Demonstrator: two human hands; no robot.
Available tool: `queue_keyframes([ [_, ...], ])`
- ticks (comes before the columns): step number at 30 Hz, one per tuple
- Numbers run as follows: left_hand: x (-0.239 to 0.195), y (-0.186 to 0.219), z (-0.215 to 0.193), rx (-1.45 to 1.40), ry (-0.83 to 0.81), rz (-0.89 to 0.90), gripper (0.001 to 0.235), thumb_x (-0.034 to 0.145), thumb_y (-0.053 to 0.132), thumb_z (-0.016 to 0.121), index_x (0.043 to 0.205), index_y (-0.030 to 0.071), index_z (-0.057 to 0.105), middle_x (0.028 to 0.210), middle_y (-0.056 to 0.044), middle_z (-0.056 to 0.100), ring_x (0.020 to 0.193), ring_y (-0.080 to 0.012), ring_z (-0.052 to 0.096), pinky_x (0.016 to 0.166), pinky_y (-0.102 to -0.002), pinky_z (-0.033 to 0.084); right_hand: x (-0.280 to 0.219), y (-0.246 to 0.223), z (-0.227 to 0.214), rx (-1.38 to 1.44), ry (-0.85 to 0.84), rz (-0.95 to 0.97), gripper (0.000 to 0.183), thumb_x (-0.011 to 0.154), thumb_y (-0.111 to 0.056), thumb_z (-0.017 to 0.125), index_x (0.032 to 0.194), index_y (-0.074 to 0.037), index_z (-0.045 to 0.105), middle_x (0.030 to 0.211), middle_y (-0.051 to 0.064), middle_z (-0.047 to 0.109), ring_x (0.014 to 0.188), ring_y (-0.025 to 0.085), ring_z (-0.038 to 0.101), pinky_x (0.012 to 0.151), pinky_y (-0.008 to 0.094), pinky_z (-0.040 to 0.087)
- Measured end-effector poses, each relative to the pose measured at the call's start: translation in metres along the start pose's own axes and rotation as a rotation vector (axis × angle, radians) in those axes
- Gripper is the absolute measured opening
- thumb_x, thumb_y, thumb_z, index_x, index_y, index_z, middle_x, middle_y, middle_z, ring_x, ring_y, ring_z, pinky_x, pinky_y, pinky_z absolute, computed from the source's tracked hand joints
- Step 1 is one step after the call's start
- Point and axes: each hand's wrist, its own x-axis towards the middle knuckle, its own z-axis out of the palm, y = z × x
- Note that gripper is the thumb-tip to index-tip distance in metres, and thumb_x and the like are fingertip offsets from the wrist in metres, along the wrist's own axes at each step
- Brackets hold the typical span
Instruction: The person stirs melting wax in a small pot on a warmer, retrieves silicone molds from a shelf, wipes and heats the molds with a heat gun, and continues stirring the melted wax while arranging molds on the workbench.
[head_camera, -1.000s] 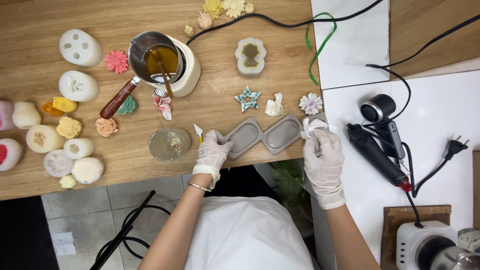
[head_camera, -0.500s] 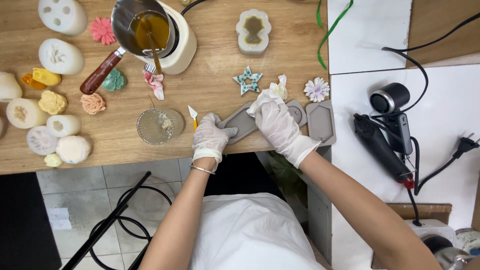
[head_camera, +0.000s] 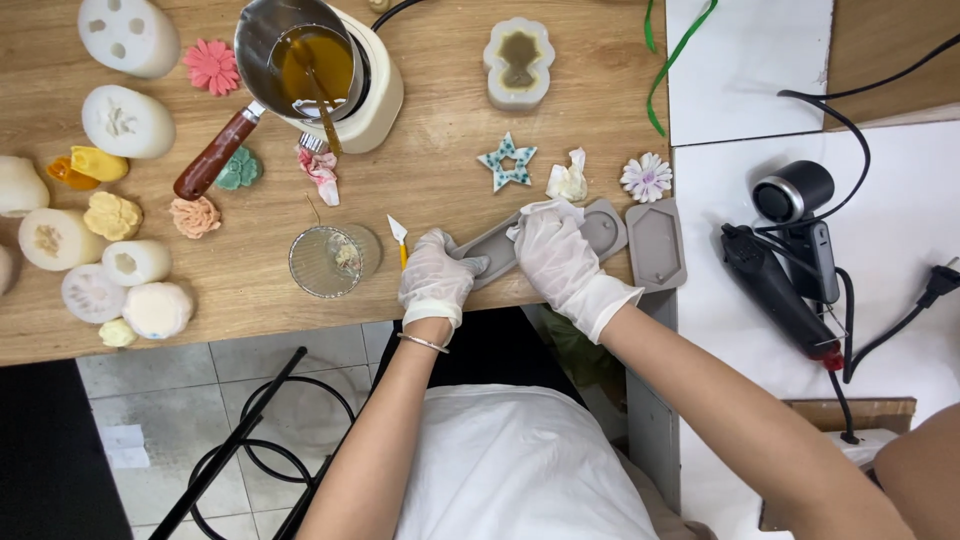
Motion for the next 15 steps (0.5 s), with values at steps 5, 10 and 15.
queue_keyframes([
  [5,0.014,-0.007,0.007,0.04,0.006,0.024,0.052,0.071,0.04,0.089,0.106,0.01,0.065,0.102,-0.012,0.074,0.1,-0.0329,0.071,0.087,-0.044,0.054,-0.006,-0.014,0.051,0.39,-0.194,0.449,0.017,0.083,-0.018,0.065,0.086,-0.002,0.068,0.086,0.019,0.062,0.081,0.033,0.061,0.069,0.045,0.051],
  [10,0.012,-0.012,0.007,0.055,-0.019,0.041,0.05,0.074,0.042,0.087,0.108,0.011,0.066,0.104,-0.011,0.075,0.103,-0.0329,0.072,0.088,-0.045,0.054,-0.004,-0.045,0.037,0.159,-0.248,0.476,0.013,0.085,-0.015,0.064,0.086,-0.002,0.068,0.083,0.015,0.062,0.078,0.03,0.062,0.065,0.043,0.049],
  [15,0.016,-0.015,0.004,0.058,-0.023,0.087,0.05,0.075,0.041,0.086,0.108,0.011,0.066,0.104,-0.012,0.076,0.103,-0.033,0.071,0.088,-0.045,0.054,0.009,-0.075,0.042,0.089,-0.297,0.707,0.031,0.096,-0.024,0.062,0.076,-0.001,0.064,0.072,0.017,0.06,0.068,0.032,0.062,0.064,0.047,0.05],
])
